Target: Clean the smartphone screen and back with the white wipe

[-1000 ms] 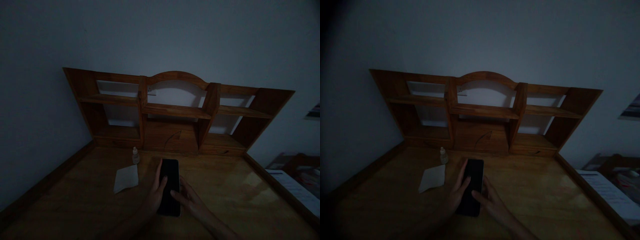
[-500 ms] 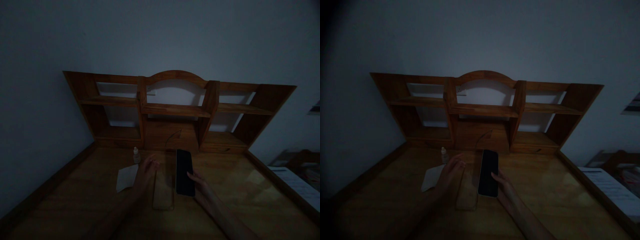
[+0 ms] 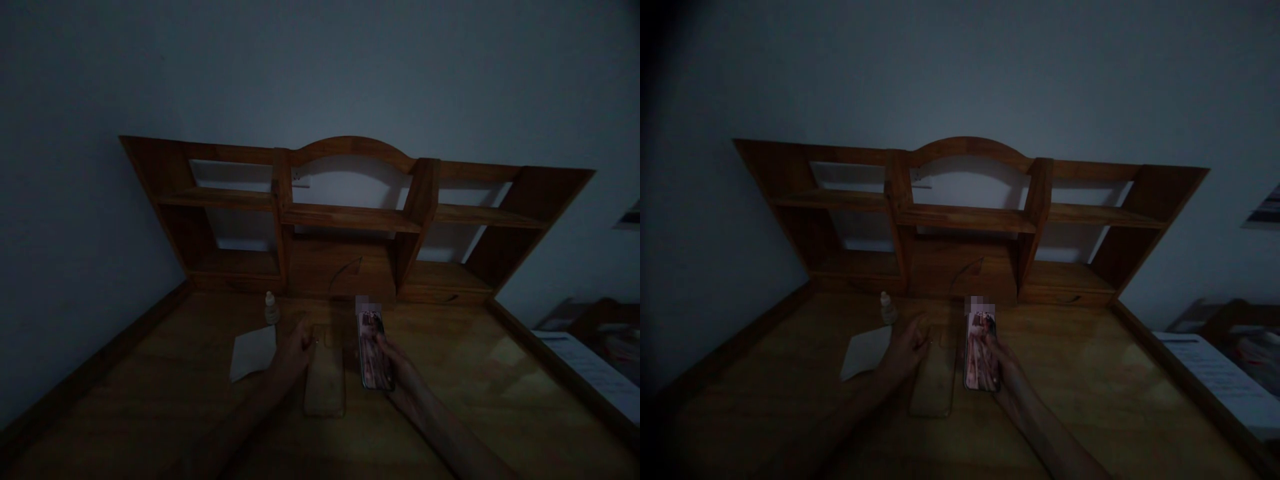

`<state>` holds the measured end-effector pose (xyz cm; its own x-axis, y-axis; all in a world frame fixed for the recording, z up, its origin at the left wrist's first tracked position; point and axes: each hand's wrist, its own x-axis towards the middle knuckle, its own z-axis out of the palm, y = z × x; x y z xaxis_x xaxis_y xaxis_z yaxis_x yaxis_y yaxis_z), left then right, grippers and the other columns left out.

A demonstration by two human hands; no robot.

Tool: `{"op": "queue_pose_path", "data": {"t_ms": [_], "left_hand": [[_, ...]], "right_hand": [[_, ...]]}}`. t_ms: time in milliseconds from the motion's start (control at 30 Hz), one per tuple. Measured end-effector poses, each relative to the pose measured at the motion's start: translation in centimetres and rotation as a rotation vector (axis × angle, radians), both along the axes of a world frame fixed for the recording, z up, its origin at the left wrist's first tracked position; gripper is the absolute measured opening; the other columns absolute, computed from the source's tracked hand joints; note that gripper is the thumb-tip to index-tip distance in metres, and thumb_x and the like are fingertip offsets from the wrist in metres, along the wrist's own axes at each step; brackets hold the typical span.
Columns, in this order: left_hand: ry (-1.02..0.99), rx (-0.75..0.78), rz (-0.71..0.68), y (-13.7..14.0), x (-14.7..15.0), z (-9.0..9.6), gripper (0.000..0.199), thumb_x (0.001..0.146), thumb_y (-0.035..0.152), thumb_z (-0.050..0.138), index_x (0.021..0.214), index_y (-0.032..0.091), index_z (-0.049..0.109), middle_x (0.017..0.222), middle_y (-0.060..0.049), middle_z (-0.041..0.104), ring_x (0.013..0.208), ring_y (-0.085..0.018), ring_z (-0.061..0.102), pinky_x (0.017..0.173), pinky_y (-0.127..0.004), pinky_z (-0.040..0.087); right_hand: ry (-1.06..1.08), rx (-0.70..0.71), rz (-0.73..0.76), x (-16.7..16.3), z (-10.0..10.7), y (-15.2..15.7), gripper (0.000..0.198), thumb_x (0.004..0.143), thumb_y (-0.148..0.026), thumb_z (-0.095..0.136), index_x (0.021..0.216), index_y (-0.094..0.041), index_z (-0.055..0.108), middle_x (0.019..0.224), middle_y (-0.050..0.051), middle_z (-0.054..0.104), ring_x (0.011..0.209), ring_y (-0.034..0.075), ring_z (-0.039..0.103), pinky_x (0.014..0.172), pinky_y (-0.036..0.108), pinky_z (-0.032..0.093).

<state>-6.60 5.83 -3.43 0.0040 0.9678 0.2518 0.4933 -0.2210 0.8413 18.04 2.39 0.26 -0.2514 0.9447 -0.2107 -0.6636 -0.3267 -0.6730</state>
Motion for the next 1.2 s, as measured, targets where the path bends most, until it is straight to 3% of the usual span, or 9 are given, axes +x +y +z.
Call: {"op": "queue_pose_path", "data": {"t_ms": [367, 567, 733, 867, 1033, 1200], "left_hand": [[-0.023, -0.047, 0.019, -0.6, 0.4, 1.9, 0.065, 0.079, 0.025, 0.056, 0.141, 0.015, 0.037, 0.072, 0.001, 0.057, 0.069, -0.018, 0.057, 0.069, -0.03, 0.046], [-0.427, -0.266, -0.091, -0.5, 1.0, 1.2, 0.08, 0.078, 0.035, 0.056, 0.145, 0.011, 0.022, 0.09, -0.004, 0.059, 0.064, -0.021, 0.066, 0.066, -0.038, 0.056], [-0.603, -0.343, -0.129, -0.7, 1.7, 1.4, 0.092, 0.071, 0.039, 0.063, 0.145, 0.007, 0.018, 0.087, -0.003, 0.057, 0.063, -0.023, 0.066, 0.064, -0.042, 0.058], [-0.659, -0.41, -0.148, -1.2, 2.1, 2.0, 0.093, 0.068, 0.037, 0.064, 0.144, 0.007, 0.019, 0.083, -0.002, 0.057, 0.063, -0.024, 0.066, 0.062, -0.041, 0.057], [-0.73, -0.563, -0.167, -1.7, 2.0, 3.2, 0.089, 0.066, 0.034, 0.067, 0.141, 0.01, 0.025, 0.083, -0.003, 0.058, 0.068, -0.026, 0.067, 0.065, -0.041, 0.056], [-0.801, -0.553, -0.152, -1.6, 1.9, 3.0, 0.078, 0.065, 0.039, 0.069, 0.13, 0.012, 0.037, 0.087, -0.006, 0.059, 0.074, -0.029, 0.068, 0.07, -0.043, 0.056]], "right_hand": [[0.01, 0.057, 0.004, 0.3, 0.0, 0.1, 0.033, 0.087, -0.033, 0.072, 0.113, -0.014, 0.064, 0.111, 0.012, 0.067, 0.092, 0.024, 0.067, 0.082, 0.034, 0.056], [0.191, -0.032, 0.163, 0.5, 0.7, 0.1, 0.037, 0.086, -0.03, 0.071, 0.117, -0.01, 0.063, 0.111, 0.013, 0.067, 0.101, 0.025, 0.064, 0.095, 0.038, 0.05], [0.372, -0.128, 0.232, 1.1, 1.4, 0.3, 0.054, 0.09, -0.055, 0.06, 0.114, -0.007, 0.065, 0.112, 0.016, 0.066, 0.104, 0.028, 0.063, 0.102, 0.045, 0.043], [0.378, -0.194, 0.204, 1.6, 1.3, 0.5, 0.055, 0.099, -0.054, 0.04, 0.108, -0.009, 0.069, 0.106, 0.015, 0.069, 0.095, 0.028, 0.066, 0.095, 0.045, 0.048], [0.311, -0.215, 0.177, 1.8, 1.0, 0.5, 0.049, 0.097, -0.052, 0.047, 0.108, -0.01, 0.069, 0.101, 0.014, 0.07, 0.088, 0.026, 0.068, 0.087, 0.041, 0.052], [0.244, -0.176, 0.14, 1.6, 1.6, -0.1, 0.049, 0.093, -0.056, 0.05, 0.106, -0.012, 0.07, 0.096, 0.013, 0.07, 0.085, 0.027, 0.067, 0.077, 0.039, 0.055]]}}
